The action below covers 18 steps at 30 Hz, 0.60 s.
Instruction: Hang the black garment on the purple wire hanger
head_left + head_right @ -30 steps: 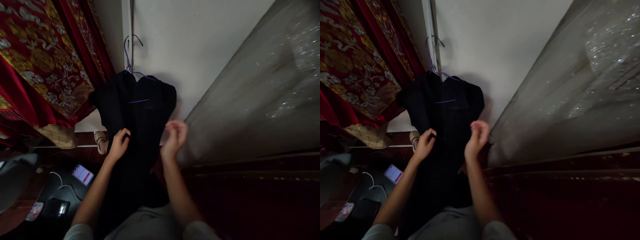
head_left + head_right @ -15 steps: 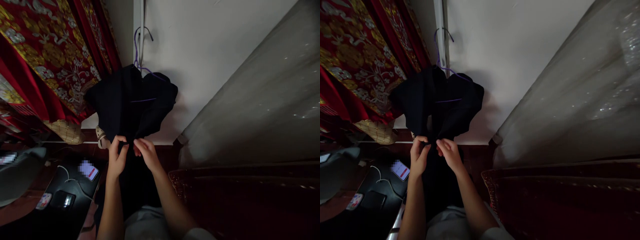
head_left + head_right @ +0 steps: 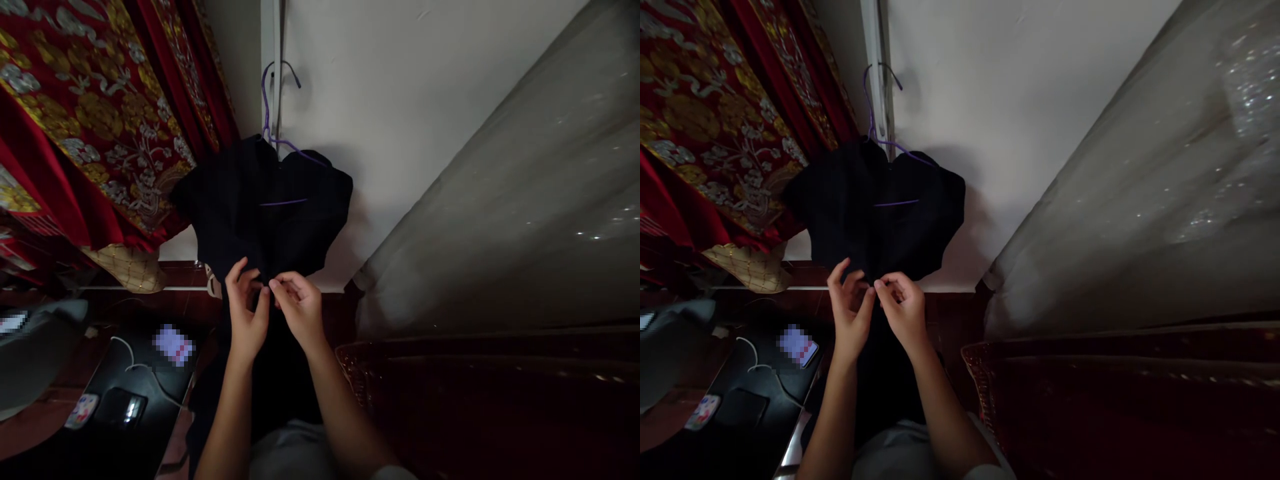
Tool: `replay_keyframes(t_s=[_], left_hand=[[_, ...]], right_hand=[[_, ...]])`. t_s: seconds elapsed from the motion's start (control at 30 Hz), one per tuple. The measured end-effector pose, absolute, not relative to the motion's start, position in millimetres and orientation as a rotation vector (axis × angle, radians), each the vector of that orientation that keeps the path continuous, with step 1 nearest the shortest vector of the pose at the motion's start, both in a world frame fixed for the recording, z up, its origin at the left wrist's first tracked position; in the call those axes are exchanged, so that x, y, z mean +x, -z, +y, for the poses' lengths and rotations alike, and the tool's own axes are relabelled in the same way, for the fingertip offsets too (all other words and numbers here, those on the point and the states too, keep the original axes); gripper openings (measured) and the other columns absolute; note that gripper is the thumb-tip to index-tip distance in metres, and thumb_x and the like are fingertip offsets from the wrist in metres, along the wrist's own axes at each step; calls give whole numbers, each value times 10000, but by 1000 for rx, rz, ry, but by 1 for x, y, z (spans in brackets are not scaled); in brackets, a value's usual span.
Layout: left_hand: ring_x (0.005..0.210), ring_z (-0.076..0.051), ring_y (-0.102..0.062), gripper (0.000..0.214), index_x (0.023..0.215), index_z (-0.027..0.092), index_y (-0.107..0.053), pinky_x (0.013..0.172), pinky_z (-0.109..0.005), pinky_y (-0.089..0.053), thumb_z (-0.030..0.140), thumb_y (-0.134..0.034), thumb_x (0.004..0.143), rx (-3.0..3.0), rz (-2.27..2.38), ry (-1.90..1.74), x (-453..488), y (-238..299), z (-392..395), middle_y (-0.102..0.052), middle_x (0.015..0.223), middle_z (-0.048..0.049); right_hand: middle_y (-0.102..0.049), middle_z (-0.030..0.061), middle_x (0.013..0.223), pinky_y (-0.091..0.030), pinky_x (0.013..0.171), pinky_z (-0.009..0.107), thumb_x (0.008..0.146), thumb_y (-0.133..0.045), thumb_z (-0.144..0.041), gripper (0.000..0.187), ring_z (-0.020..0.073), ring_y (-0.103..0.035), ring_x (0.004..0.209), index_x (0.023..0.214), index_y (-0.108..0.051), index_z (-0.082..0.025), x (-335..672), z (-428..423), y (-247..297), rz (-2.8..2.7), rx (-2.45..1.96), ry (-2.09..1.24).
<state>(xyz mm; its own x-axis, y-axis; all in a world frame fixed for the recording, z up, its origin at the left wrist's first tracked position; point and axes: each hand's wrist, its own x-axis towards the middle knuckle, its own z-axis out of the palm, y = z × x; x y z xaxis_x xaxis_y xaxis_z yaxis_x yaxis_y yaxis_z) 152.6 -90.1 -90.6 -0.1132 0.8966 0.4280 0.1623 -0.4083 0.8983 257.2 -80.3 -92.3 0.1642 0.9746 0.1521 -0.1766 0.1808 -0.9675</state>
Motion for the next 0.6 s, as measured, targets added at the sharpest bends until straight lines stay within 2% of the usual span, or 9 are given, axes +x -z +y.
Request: replay_keyframes(t_s=[0.13, 0.2, 0.43, 0.6], left_hand=[[1139, -209, -641, 728, 1596, 389, -282, 1014, -392, -578, 238, -638, 979, 1564, 1130, -1483, 155, 93, -87, -576, 1366, -106], [1132, -197, -642, 739, 1605, 386, -286, 1019, -380, -576, 222, -640, 977, 1536, 1119, -1487, 155, 95, -86, -583, 1351, -100], [942, -132, -637, 692, 1561, 332, -417, 899, -284, -583, 122, -618, 933, 1538, 1197, -1468, 155, 95, -90, -627, 1178, -55], [870, -128, -635, 808, 1571, 322, -415, 794, -244, -570, 34, -617, 843, 1539, 1217, -1371, 152, 92, -87, -631, 1069, -42]], right_hand=[[-594, -26, 673, -446, 594, 249, 887, -740, -427, 240, 125, -544, 610, 911, -643, -209, 262, -76, 96, -1078, -1024, -1038], [-563, -44, 637, -430, 580, 239, 878, -751, -405, 233, 113, -514, 582, 919, -637, -207, 263, -74, 97, -1111, -1027, -1027], [-649, -4, 711, -459, 566, 234, 940, -664, -392, 210, 112, -580, 582, 947, -687, -183, 267, -69, 110, -1170, -1022, -884], [-690, 18, 787, -491, 620, 254, 995, -600, -364, 177, 121, -609, 619, 979, -669, -201, 267, -55, 107, -1334, -921, -642]])
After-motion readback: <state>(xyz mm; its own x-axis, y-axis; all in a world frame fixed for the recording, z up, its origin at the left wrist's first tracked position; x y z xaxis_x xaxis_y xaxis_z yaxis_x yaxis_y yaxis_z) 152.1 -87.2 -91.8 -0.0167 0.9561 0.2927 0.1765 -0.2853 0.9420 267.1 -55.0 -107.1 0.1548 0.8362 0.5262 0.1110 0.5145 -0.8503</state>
